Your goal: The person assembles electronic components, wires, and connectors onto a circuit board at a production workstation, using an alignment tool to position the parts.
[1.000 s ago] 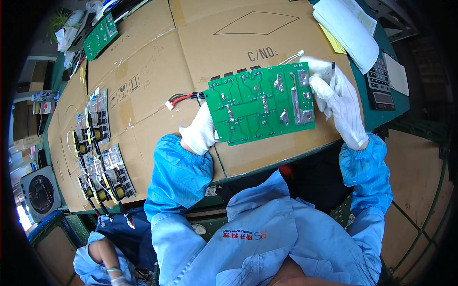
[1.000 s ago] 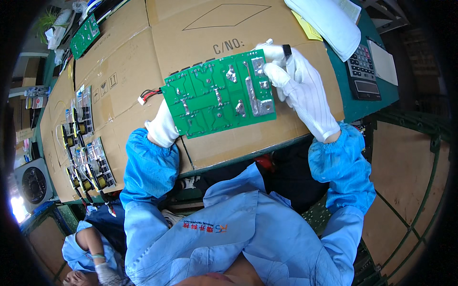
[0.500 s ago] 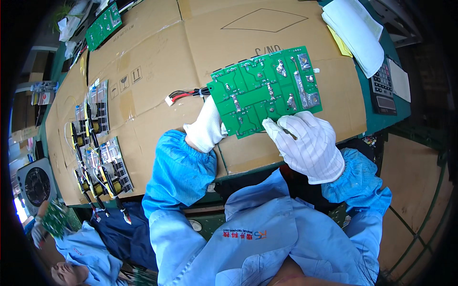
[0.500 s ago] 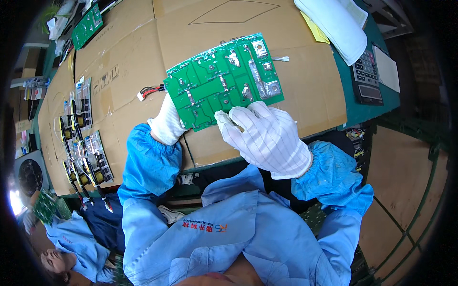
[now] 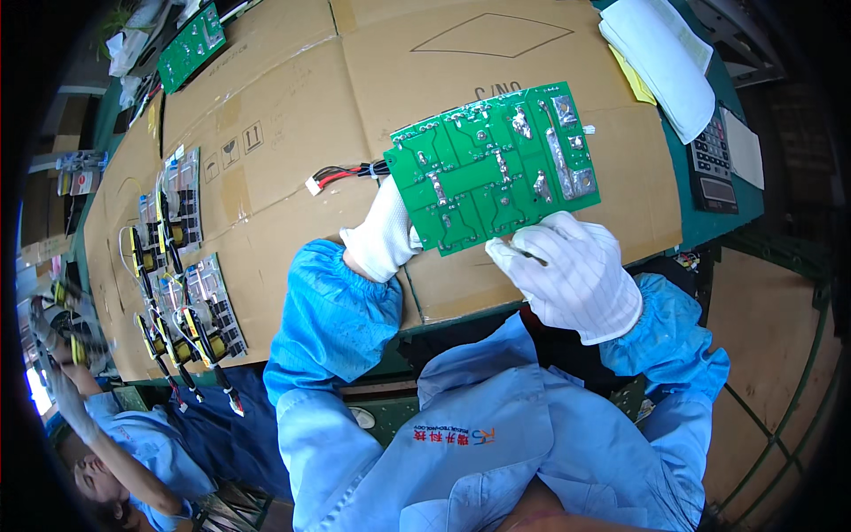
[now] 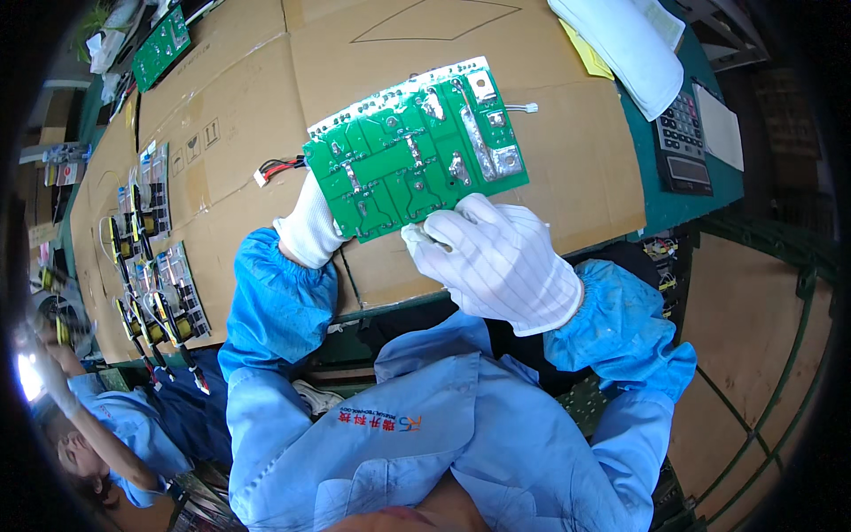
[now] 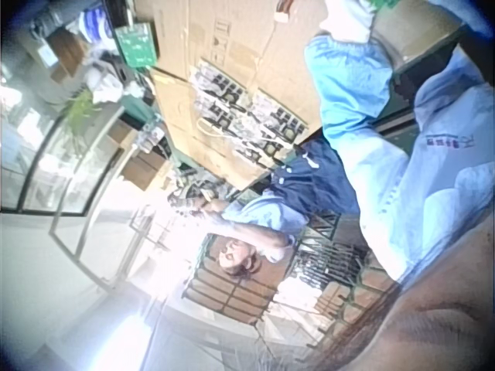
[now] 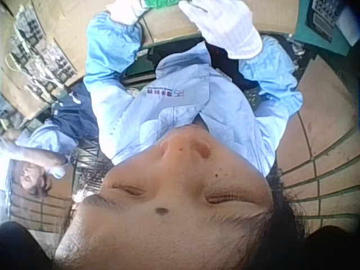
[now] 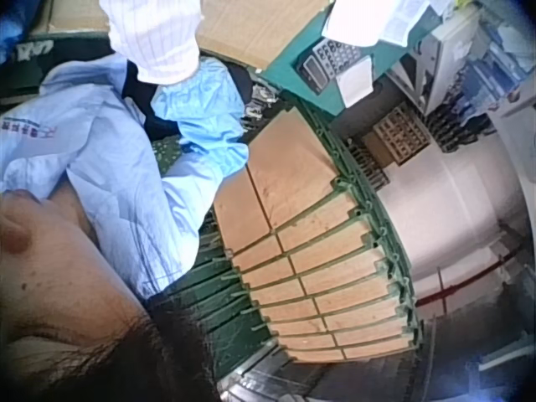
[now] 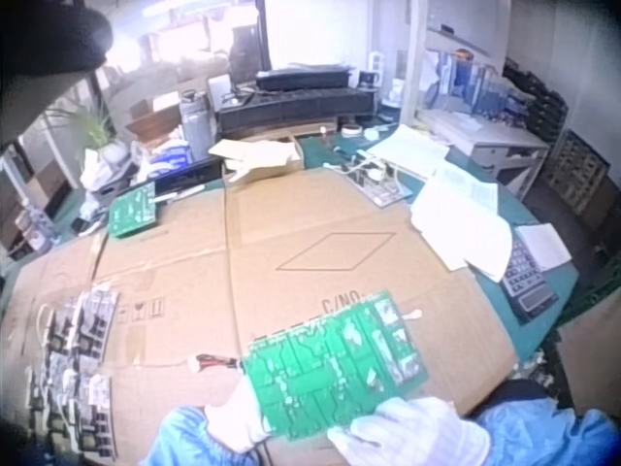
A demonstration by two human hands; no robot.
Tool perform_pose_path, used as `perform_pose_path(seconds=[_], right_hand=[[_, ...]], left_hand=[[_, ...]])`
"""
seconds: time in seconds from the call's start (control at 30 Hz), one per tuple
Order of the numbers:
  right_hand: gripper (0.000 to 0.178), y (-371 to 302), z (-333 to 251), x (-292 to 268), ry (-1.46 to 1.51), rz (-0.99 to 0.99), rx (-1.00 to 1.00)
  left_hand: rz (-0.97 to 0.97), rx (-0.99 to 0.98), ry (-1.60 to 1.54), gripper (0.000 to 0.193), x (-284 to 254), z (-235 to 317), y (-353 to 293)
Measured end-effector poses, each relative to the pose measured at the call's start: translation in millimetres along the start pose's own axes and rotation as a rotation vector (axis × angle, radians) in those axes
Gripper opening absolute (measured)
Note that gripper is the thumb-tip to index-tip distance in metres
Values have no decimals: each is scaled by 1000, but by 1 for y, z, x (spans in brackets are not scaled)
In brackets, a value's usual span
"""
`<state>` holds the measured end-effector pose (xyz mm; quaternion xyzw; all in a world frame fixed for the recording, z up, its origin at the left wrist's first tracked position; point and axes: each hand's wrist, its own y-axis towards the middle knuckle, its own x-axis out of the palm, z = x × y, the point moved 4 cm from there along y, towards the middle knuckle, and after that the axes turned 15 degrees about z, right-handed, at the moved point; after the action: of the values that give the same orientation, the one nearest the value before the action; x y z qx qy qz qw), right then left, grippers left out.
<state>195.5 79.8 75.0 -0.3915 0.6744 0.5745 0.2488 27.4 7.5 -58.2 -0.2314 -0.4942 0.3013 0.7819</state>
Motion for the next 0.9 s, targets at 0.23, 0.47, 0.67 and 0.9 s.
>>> perform_pose_path(seconds=[0.23,0.47,0.67,0.9], right_hand=[[41,0,4,-1,-114,76,21],[42,-4,2,1,-156,77,11],[39,-3,4,2,-117,94,-14],[32,-5,-4,3,-44,-46,-34]], left_hand=[[-6,-37,7,42,-5,-2,3],[-62,-58,-33,47,6,1,-3],[-67,-2,14,44,12,1,-8],[-13,-14,-46,42,-12,-1,4]])
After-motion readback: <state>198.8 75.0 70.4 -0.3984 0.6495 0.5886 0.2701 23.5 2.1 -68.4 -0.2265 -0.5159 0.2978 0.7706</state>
